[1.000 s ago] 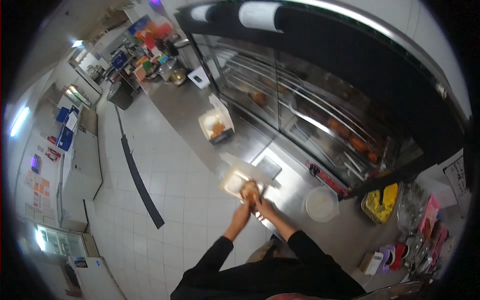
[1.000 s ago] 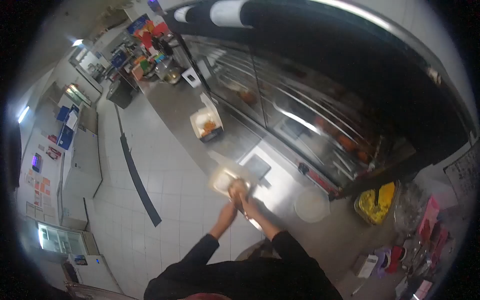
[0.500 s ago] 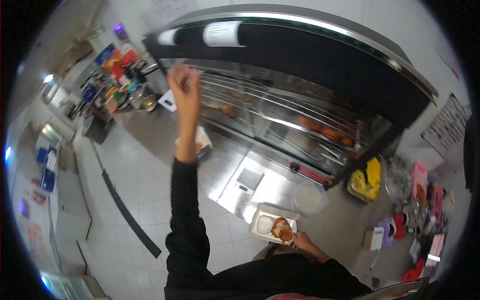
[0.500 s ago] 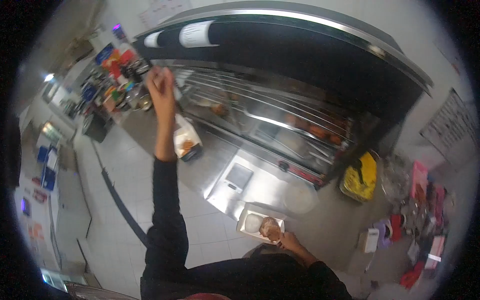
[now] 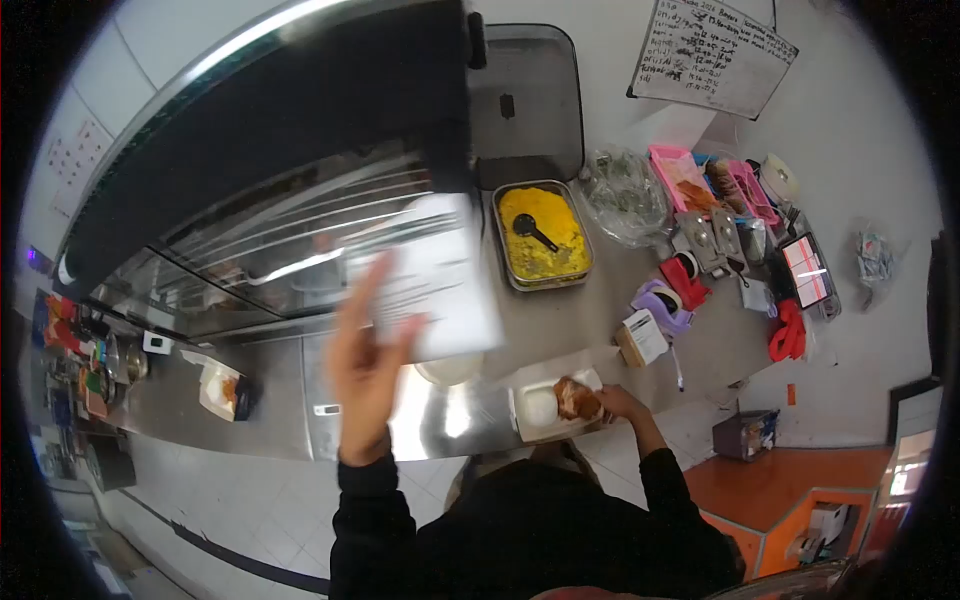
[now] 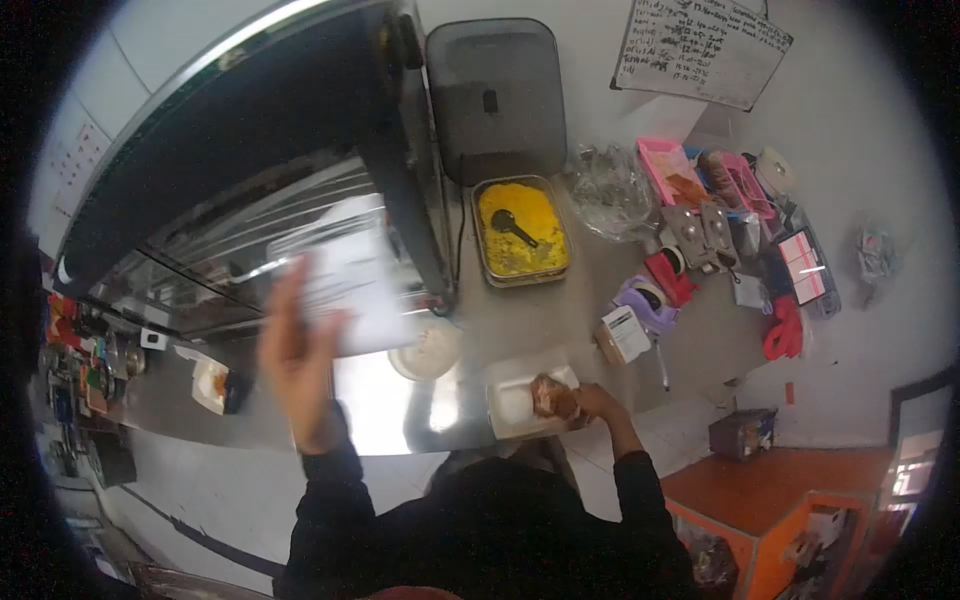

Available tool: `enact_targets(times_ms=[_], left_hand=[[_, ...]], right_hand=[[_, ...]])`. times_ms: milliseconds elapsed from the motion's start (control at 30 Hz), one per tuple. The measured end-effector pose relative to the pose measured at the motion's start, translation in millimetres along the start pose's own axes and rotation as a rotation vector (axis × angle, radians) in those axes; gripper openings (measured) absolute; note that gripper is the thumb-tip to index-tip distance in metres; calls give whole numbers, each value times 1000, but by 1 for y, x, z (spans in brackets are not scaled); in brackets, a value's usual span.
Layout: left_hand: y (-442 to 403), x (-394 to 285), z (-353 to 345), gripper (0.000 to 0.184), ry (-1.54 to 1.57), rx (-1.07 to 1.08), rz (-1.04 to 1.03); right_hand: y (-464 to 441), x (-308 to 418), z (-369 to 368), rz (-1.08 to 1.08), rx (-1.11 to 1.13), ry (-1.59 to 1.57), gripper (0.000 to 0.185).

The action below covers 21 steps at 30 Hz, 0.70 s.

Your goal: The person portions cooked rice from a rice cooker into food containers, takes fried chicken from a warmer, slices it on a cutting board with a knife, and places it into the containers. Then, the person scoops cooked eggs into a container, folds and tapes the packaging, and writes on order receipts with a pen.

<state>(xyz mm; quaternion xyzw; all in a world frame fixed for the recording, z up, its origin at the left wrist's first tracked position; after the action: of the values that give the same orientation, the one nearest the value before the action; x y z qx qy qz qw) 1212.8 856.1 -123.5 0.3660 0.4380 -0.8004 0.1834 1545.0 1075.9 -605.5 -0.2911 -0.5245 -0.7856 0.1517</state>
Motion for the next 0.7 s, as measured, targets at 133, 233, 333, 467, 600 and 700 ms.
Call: enact_targets(times_ms=[133, 233, 333, 467, 600, 700], left_hand=[[-1, 9, -128, 70, 421, 302, 184], [-7, 4, -172, 74, 495, 325, 223], [-15, 6, -198, 75, 430, 297, 229], [-5, 15, -203, 78, 314, 266, 280], [-4, 11, -209, 79, 281, 228, 343], [-5, 11, -213, 80, 272, 206, 371]], right_hand=[[-24, 7, 59, 85, -19, 51, 47], [1, 47, 88, -179, 102, 111, 43], [21, 127, 136, -59, 171, 163, 37], [-39, 228, 177, 597, -129, 211, 30], [-113, 285, 167, 762, -315, 245, 22], [-145, 305, 152, 692, -358, 398, 20]])
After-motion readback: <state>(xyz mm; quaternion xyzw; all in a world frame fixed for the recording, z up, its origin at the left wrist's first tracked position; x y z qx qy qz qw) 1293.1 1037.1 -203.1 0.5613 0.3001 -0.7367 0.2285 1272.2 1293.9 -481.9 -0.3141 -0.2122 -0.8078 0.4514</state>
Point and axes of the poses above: each hand's wrist, its own y-axis away from the middle knuckle, its own z-axis out of the back of the hand, x = y × z, the point moved 10 cm from there along -y, towards the middle knuckle, and after that the axes turned 15 degrees about -y, right-handed, at the moved point
